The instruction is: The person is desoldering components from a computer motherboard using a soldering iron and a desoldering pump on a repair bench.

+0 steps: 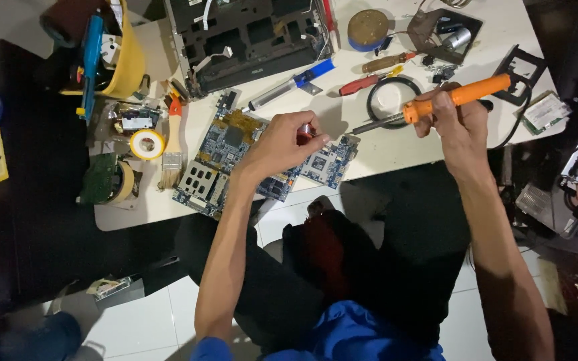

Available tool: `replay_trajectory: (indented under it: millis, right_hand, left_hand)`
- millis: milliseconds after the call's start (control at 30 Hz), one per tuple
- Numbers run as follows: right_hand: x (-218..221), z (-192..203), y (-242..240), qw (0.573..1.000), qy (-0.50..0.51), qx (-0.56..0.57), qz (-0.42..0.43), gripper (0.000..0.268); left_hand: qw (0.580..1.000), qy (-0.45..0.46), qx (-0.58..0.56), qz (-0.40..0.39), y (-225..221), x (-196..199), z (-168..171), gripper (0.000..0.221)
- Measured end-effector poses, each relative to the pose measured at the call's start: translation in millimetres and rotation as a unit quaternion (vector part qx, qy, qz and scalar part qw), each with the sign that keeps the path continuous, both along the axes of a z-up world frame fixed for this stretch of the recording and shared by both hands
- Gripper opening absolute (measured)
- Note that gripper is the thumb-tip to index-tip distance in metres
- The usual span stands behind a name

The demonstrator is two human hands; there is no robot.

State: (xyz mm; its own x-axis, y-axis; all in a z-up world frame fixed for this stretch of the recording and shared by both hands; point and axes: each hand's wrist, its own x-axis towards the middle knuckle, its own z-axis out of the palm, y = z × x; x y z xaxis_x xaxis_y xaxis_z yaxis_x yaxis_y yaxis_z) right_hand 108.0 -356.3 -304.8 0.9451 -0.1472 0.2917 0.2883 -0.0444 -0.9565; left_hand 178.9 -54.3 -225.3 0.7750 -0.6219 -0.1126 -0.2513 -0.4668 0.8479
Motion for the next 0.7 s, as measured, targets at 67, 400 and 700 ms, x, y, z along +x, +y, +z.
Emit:
replay_trajectory:
  millis: [67,400,700]
  right_hand:
    - [-3.4,1.1,-1.7,1.000,0.012,-0.013,0.000,0.039]
    - [-2.1,1.9,-1.7,0.998,0.048,0.001,-0.039,0.039]
    - [-2.8,-0.5,-2.9,0.997,0.074,-0.010,-0.028,0.039]
  left_hand:
    - [1.000,0.006,0.006,-0.001,-0.4,1.4,-4.1,0.011]
    - [1.000,0.001,-0.002,-0.005,-3.7,-4.6,12.6,0.011]
    - [1.000,-0.002,0.004,-0.015,-5.5,-4.6,8.9,0.009]
